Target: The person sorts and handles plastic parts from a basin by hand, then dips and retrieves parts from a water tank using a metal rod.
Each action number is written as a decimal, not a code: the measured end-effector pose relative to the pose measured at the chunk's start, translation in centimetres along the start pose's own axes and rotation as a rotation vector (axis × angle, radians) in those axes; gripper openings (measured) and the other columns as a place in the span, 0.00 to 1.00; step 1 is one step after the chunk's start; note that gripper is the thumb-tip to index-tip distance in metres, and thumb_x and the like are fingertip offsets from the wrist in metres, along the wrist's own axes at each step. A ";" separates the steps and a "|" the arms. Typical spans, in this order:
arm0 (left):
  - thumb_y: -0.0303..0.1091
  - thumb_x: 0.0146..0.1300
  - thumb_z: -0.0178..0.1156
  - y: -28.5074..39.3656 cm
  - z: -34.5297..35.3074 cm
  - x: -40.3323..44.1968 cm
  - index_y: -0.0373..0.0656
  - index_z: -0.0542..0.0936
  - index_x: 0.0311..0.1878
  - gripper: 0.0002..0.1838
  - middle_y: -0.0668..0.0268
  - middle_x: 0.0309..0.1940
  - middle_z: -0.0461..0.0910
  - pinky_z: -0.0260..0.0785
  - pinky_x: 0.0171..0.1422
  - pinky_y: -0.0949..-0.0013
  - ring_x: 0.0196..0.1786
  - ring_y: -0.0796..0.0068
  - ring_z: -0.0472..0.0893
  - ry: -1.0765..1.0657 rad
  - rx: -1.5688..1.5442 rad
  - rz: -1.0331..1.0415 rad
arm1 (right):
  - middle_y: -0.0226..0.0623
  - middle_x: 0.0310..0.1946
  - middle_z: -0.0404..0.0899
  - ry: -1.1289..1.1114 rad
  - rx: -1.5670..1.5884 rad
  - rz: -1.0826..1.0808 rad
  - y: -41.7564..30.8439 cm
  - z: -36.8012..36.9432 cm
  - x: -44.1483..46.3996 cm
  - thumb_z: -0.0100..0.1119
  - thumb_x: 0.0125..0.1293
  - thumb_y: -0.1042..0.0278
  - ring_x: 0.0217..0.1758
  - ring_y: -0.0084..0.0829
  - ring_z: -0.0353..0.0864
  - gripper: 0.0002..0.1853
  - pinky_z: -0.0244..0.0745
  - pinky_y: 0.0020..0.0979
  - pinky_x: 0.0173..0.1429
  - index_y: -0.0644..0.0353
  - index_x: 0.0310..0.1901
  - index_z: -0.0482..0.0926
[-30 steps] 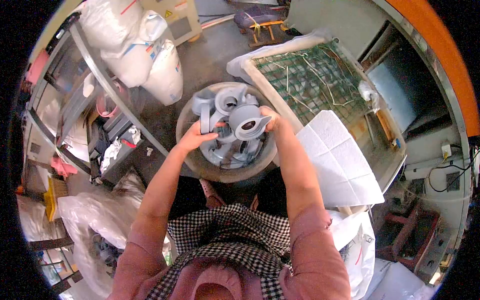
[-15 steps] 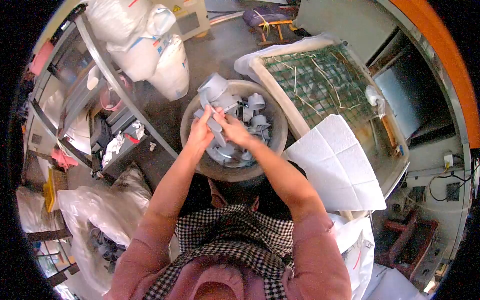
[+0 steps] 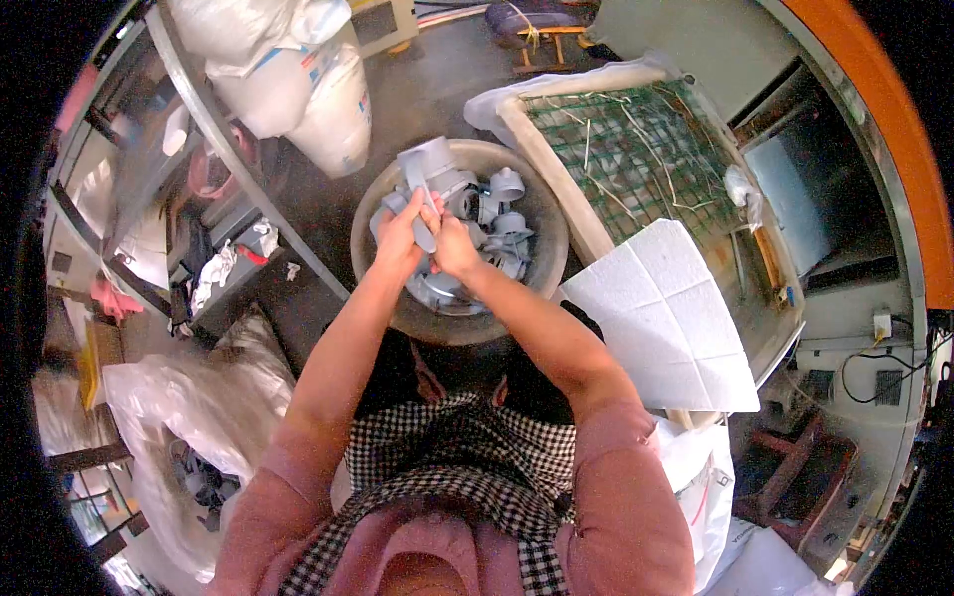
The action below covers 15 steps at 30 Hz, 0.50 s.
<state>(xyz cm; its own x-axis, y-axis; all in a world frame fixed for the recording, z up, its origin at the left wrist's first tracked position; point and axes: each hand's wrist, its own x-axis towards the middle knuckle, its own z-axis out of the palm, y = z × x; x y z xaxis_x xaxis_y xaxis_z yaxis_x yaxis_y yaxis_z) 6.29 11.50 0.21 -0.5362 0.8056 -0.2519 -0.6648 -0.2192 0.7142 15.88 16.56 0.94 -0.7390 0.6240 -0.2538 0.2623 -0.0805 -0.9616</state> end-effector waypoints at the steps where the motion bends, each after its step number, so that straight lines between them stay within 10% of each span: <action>1: 0.37 0.61 0.61 -0.2 0.1 0.0 0.30 0.68 0.51 0.23 0.53 0.40 0.78 0.74 0.39 0.64 0.40 0.65 0.79 0.005 -0.004 -0.001 | 0.42 0.31 0.77 -0.043 0.035 0.018 0.5 -0.1 0.4 0.40 0.62 0.31 0.25 0.29 0.77 0.44 0.72 0.31 0.25 0.73 0.59 0.62; 3: 0.38 0.60 0.62 -0.4 0.6 0.3 0.30 0.69 0.51 0.23 0.55 0.39 0.78 0.73 0.40 0.62 0.40 0.65 0.79 0.240 0.049 -0.013 | 0.47 0.49 0.72 -0.025 0.056 -0.060 1.8 0.2 0.7 0.38 0.60 0.26 0.50 0.33 0.73 0.46 0.69 0.46 0.50 0.63 0.64 0.60; 7: 0.35 0.60 0.61 -0.9 -0.3 1.1 0.29 0.72 0.46 0.19 0.56 0.39 0.78 0.74 0.40 0.62 0.37 0.67 0.79 0.580 0.333 0.261 | 0.47 0.50 0.71 -0.216 0.544 0.231 -1.3 1.2 -1.0 0.37 0.59 0.24 0.52 0.34 0.71 0.46 0.67 0.37 0.51 0.63 0.62 0.62; 15: 0.31 0.61 0.59 4.3 0.2 -5.3 0.30 0.72 0.46 0.15 0.58 0.35 0.79 0.74 0.37 0.67 0.34 0.69 0.80 0.270 0.133 0.366 | 0.53 0.63 0.60 -0.263 0.078 -0.034 -3.2 3.6 -3.5 0.37 0.67 0.37 0.51 0.37 0.75 0.39 0.75 0.31 0.48 0.66 0.65 0.56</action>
<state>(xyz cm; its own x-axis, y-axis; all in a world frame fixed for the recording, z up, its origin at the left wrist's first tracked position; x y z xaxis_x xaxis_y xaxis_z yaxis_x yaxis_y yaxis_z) 6.33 6.42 4.78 -0.8505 0.5131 -0.1158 -0.3437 -0.3756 0.8607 15.41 11.81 4.53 -0.8850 0.4051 -0.2294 0.1932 -0.1286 -0.9727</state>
